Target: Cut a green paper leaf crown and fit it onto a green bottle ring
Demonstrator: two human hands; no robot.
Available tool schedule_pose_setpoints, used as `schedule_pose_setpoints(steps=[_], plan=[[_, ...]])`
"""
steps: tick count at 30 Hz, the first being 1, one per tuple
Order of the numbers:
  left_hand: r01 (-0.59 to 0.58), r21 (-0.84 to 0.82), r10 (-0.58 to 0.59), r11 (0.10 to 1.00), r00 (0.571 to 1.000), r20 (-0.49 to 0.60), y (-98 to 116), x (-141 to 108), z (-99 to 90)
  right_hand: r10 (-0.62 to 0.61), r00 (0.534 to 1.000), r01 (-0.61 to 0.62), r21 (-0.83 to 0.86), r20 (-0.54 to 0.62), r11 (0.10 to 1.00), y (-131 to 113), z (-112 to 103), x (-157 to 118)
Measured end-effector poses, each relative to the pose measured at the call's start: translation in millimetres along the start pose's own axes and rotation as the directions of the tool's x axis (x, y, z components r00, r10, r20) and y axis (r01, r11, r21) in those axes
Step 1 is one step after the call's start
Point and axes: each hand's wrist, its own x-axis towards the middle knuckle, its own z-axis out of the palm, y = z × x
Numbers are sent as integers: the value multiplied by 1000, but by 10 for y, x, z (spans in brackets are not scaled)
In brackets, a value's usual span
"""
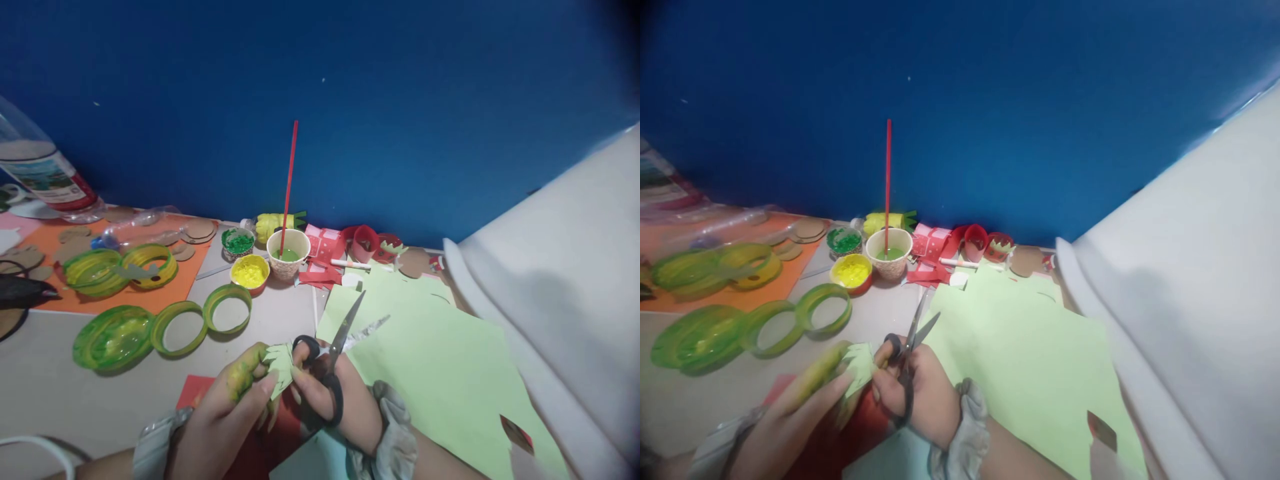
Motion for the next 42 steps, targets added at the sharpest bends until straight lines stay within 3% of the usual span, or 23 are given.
schedule_pose_setpoints(steps=[4,11,17,23,30,36,42], plan=[[7,19,-7,1000,1000,-11,66,-13,-10,50,998,-50,-7,22,999,-15,2,-14],[-23,35,21,999,999,47,156,-21,-1,107,979,-101,-42,171,994,42,-49,-54],[13,51,-19,999,994,111,166,-10,15,126,987,-131,44,101,990,5,-24,-36],[169,-72,-157,983,977,147,193,-50,79,65,997,-65,-9,44,998,-41,-32,1],[-77,12,76,997,996,39,251,53,2,126,985,-129,22,115,991,-23,-20,-19],[-92,22,91,996,996,13,229,78,9,25,998,-29,67,52,997,172,-6,-5],[-77,68,73,995,996,50,242,59,8,-14,998,17,40,-64,999,101,4,49]])
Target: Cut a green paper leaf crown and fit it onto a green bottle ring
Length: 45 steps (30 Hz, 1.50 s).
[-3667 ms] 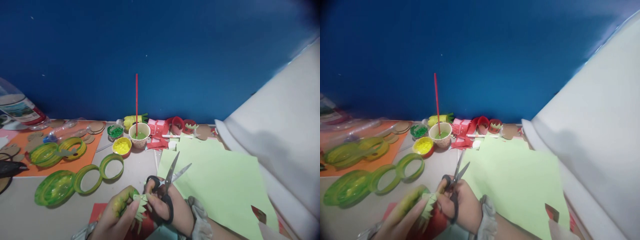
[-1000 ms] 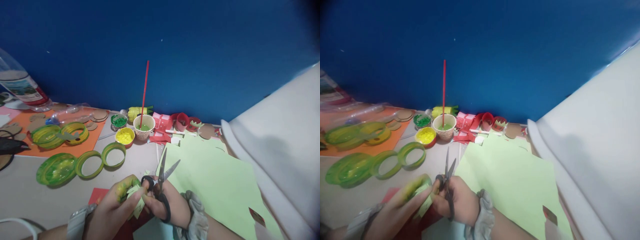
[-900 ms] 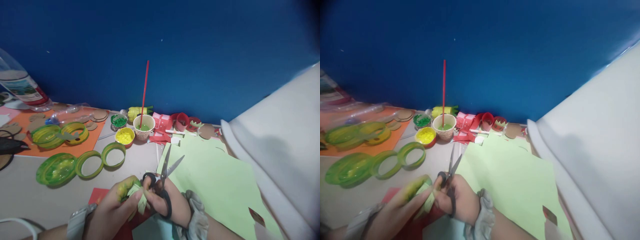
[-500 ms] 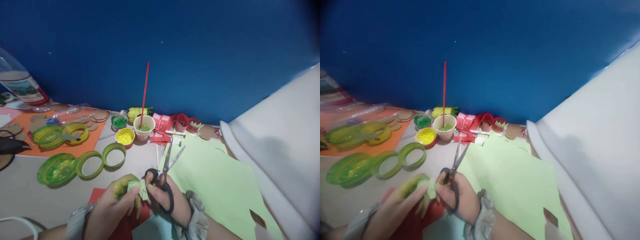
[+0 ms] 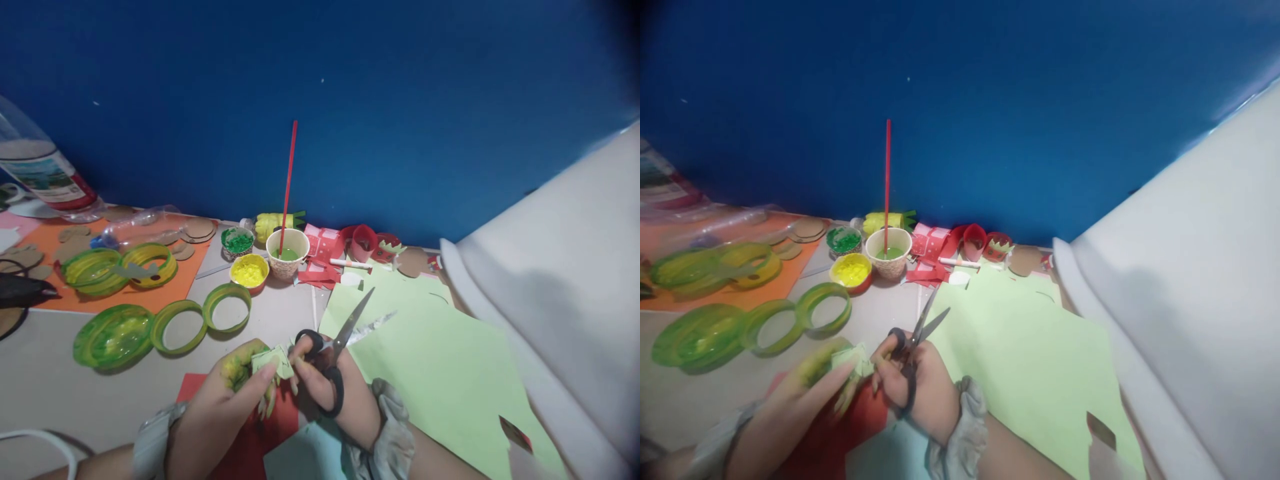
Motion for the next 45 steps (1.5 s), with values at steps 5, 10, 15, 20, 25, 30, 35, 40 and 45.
schedule_pose_setpoints(steps=[5,10,15,20,25,30,35,40,45], plan=[[17,20,-18,1000,999,40,22,-39,8,-18,998,18,-15,-55,1000,-68,-10,1],[-14,35,14,999,1000,-8,-31,-15,-11,6,1000,-5,-29,29,1000,-41,-28,-49],[-13,19,13,1000,1000,8,-72,-3,-19,-18,998,22,-58,66,998,13,-33,-37],[-14,4,14,1000,999,42,-63,-9,-21,-63,998,64,-50,32,997,8,-33,-13],[-20,18,20,1000,1000,-7,-102,-15,-36,-43,997,45,-39,62,998,-46,-9,-24],[56,-8,-56,998,997,59,-93,-4,-30,-23,998,25,-33,55,999,-96,7,-21],[105,-22,-101,994,986,129,-53,-30,-19,4,1000,-4,-76,-2,997,-186,4,-13],[113,-37,-105,993,978,181,-63,-49,1,19,999,-22,-93,-38,995,-205,-15,-27],[80,-69,-70,994,988,134,-69,-40,-21,65,992,-69,28,111,997,-115,-35,-87]])
